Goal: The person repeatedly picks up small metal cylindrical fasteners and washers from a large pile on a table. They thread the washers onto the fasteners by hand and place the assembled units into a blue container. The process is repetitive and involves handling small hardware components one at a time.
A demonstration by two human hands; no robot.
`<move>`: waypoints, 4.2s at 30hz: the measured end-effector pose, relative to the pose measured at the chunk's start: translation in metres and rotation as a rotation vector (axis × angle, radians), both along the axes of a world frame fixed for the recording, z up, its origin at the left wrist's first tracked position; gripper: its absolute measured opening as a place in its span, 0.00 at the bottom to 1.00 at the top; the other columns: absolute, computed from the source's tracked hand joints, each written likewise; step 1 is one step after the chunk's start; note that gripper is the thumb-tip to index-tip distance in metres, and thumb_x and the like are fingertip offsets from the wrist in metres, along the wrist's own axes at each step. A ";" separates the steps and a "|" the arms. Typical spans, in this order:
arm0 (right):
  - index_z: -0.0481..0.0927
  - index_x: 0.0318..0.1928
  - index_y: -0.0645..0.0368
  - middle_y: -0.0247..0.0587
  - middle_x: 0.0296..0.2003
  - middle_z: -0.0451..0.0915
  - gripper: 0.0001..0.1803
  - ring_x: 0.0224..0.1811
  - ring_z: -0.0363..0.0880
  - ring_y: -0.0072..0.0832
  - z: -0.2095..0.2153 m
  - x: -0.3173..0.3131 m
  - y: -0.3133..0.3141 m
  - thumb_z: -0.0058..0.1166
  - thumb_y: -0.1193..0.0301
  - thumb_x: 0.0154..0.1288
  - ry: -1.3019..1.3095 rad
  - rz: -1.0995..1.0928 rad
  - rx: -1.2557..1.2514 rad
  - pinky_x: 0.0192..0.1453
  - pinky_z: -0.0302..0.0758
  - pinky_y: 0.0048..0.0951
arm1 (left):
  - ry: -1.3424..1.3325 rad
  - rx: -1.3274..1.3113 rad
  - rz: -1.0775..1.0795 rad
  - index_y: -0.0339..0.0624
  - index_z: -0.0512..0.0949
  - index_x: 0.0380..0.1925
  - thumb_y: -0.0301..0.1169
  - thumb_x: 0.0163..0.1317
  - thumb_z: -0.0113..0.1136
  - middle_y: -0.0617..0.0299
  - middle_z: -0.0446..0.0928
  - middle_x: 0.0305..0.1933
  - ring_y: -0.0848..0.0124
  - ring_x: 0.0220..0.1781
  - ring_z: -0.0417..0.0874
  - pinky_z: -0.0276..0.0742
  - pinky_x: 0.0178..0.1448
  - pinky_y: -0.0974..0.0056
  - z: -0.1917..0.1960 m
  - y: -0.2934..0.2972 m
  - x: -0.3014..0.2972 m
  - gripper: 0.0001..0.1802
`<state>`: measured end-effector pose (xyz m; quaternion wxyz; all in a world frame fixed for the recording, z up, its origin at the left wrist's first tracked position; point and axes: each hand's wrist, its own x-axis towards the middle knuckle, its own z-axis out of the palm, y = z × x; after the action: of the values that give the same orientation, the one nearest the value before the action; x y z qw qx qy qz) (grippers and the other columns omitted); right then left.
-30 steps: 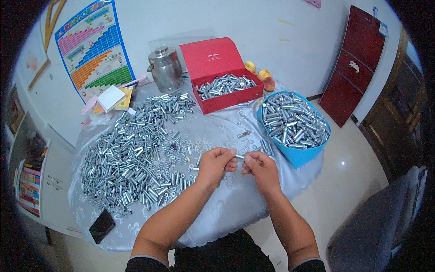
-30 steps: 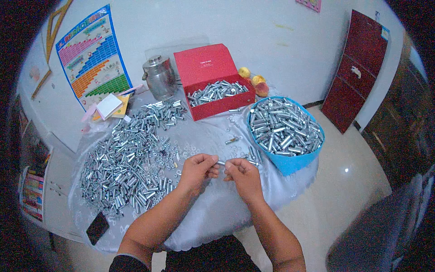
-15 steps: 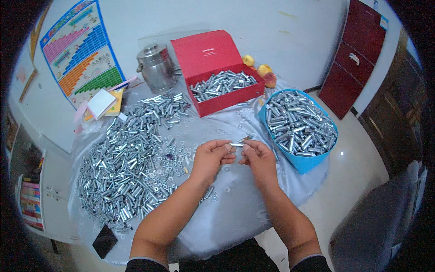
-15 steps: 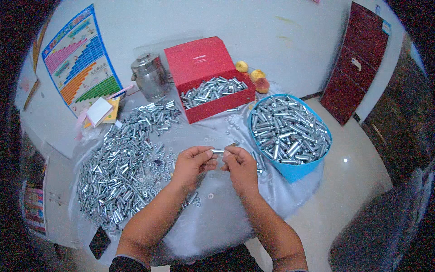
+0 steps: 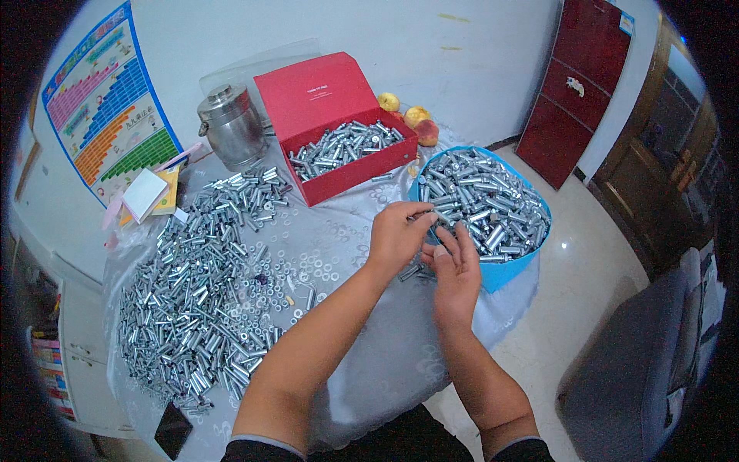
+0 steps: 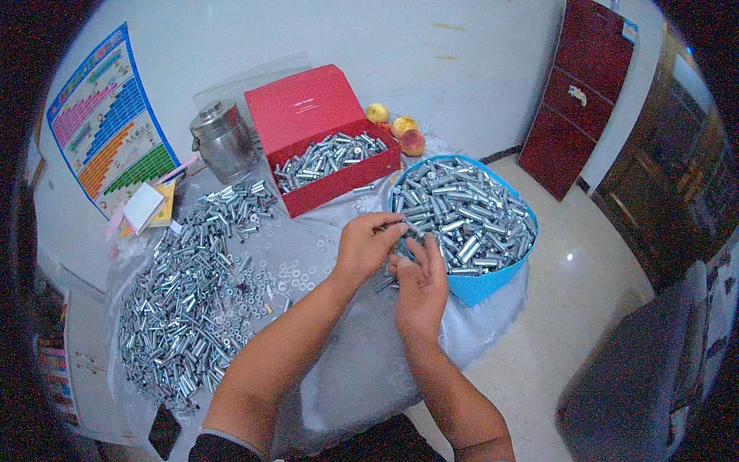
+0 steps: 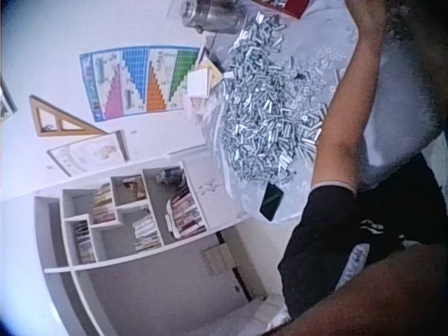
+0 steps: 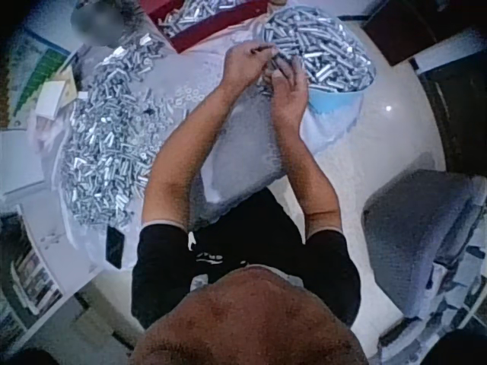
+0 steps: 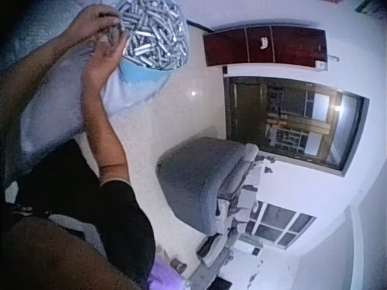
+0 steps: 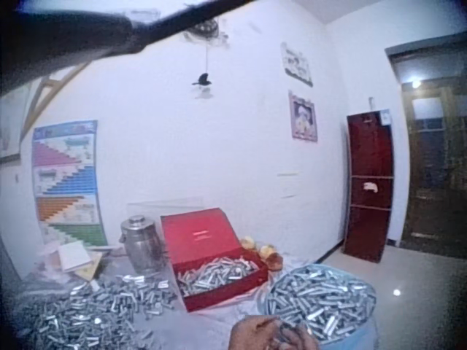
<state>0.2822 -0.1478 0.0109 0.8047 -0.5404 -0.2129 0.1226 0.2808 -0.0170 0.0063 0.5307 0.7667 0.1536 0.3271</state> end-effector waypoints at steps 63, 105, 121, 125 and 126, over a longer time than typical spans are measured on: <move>0.77 0.47 0.67 0.36 0.32 0.77 0.12 0.31 0.74 0.21 -0.024 -0.087 0.115 0.52 0.77 0.64 -0.208 0.443 -0.234 0.38 0.74 0.24 | 1.004 0.626 0.809 0.37 0.80 0.28 0.37 0.55 0.59 0.49 0.79 0.33 0.52 0.36 0.83 0.79 0.39 0.51 -0.002 0.065 -0.302 0.13; 0.75 0.49 0.66 0.45 0.42 0.82 0.12 0.39 0.81 0.26 -0.007 -0.105 0.107 0.52 0.76 0.65 0.010 0.958 -0.149 0.44 0.78 0.25 | -0.035 -0.475 0.409 0.37 0.76 0.38 0.26 0.64 0.56 0.61 0.81 0.32 0.79 0.24 0.78 0.70 0.25 0.76 -0.010 0.009 -0.300 0.05; 0.82 0.42 0.64 0.39 0.33 0.83 0.10 0.31 0.79 0.21 -0.012 -0.120 0.099 0.59 0.71 0.62 -0.342 0.936 -0.299 0.37 0.76 0.23 | -0.076 -0.503 0.386 0.29 0.76 0.50 0.23 0.64 0.57 0.53 0.81 0.38 0.70 0.36 0.85 0.83 0.39 0.70 -0.010 0.006 -0.294 0.14; 0.83 0.38 0.65 0.39 0.32 0.83 0.11 0.31 0.78 0.21 -0.011 -0.113 0.104 0.58 0.68 0.63 -0.237 0.823 -0.410 0.38 0.75 0.25 | -0.148 -0.636 0.481 0.30 0.77 0.48 0.23 0.64 0.57 0.54 0.82 0.37 0.70 0.32 0.84 0.82 0.37 0.70 -0.005 0.013 -0.299 0.13; 0.83 0.38 0.65 0.40 0.32 0.83 0.11 0.31 0.79 0.23 -0.010 -0.109 0.106 0.58 0.68 0.63 -0.296 0.722 -0.426 0.38 0.75 0.26 | -0.139 -0.621 0.511 0.30 0.76 0.49 0.25 0.66 0.55 0.53 0.82 0.38 0.70 0.33 0.84 0.82 0.38 0.70 -0.004 0.017 -0.301 0.14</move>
<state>0.1732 -0.0422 0.0012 0.5418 -0.5970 -0.4709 0.3582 -0.0205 -0.0004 0.0019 0.6478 0.4830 0.3945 0.4375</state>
